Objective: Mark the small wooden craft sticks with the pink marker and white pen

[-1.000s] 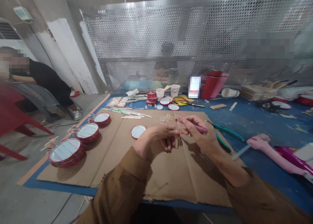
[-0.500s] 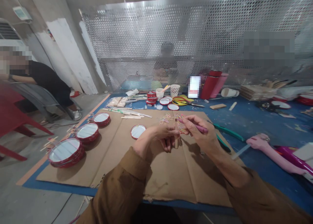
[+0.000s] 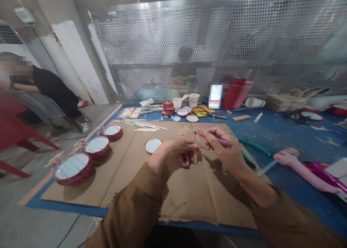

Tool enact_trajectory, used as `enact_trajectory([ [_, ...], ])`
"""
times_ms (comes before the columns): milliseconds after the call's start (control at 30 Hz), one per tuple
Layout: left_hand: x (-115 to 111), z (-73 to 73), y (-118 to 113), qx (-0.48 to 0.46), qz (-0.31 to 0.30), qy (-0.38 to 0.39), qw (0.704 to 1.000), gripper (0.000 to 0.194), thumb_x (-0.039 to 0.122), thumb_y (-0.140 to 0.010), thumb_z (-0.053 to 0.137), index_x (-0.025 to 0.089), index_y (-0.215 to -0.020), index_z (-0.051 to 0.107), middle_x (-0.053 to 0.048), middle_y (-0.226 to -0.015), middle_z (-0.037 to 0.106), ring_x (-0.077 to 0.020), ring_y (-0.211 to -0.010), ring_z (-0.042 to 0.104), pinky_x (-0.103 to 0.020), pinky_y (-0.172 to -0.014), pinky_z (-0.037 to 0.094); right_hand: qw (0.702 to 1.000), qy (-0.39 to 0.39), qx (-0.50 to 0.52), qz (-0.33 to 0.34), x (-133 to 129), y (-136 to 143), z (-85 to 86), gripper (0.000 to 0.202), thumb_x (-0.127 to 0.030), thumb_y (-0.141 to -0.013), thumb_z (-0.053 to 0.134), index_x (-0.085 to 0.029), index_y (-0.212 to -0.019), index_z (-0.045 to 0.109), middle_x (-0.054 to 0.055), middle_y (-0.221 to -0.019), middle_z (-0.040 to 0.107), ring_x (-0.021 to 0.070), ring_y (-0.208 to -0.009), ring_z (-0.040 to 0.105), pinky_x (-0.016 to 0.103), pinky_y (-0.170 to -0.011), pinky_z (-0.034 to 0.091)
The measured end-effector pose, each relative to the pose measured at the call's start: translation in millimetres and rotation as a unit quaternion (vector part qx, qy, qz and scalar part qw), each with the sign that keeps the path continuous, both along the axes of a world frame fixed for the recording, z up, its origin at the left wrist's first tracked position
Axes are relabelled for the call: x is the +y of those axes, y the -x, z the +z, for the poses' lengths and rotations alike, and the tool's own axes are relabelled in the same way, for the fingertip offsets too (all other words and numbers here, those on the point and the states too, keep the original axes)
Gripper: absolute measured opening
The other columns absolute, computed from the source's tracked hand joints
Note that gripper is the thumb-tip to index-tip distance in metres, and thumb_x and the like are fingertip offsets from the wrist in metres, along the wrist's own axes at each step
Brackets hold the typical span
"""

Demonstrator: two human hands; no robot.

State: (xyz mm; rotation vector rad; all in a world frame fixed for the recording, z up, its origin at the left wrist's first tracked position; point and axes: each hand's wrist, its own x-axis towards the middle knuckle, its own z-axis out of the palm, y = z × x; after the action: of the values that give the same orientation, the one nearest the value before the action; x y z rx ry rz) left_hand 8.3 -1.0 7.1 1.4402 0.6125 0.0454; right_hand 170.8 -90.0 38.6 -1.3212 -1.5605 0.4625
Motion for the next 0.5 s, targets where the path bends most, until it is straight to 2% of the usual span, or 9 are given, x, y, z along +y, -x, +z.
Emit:
enact_trajectory([
  [267,2.7,1.2,0.1,-0.006,-0.038,-0.043,0.998,0.037,0.046,-0.092,0.058,0.013,-0.075,0.061,-0.003,-0.054,0.062,-0.0104,-0.051,0.062,-0.02,-0.055,0.053,1.0,0.006,-0.018,-0.003,0.9,-1.3,-2.1,0.04,-0.06,-0.091,0.053,-0.022,-0.093,0.066,0.003,-0.071,0.068,0.017,-0.064,0.06,0.028,-0.059,0.048],
  [500,4.4,1.5,1.8,0.023,-0.056,-0.036,0.998,0.034,0.044,-0.093,0.056,0.011,-0.085,0.062,-0.004,-0.058,0.064,-0.0116,-0.053,0.062,-0.023,-0.056,0.054,1.0,0.004,-0.015,-0.001,2.5,-1.8,-3.0,0.039,-0.059,-0.091,0.054,-0.022,-0.093,0.066,0.003,-0.073,0.069,0.018,-0.067,0.062,0.03,-0.062,0.049],
])
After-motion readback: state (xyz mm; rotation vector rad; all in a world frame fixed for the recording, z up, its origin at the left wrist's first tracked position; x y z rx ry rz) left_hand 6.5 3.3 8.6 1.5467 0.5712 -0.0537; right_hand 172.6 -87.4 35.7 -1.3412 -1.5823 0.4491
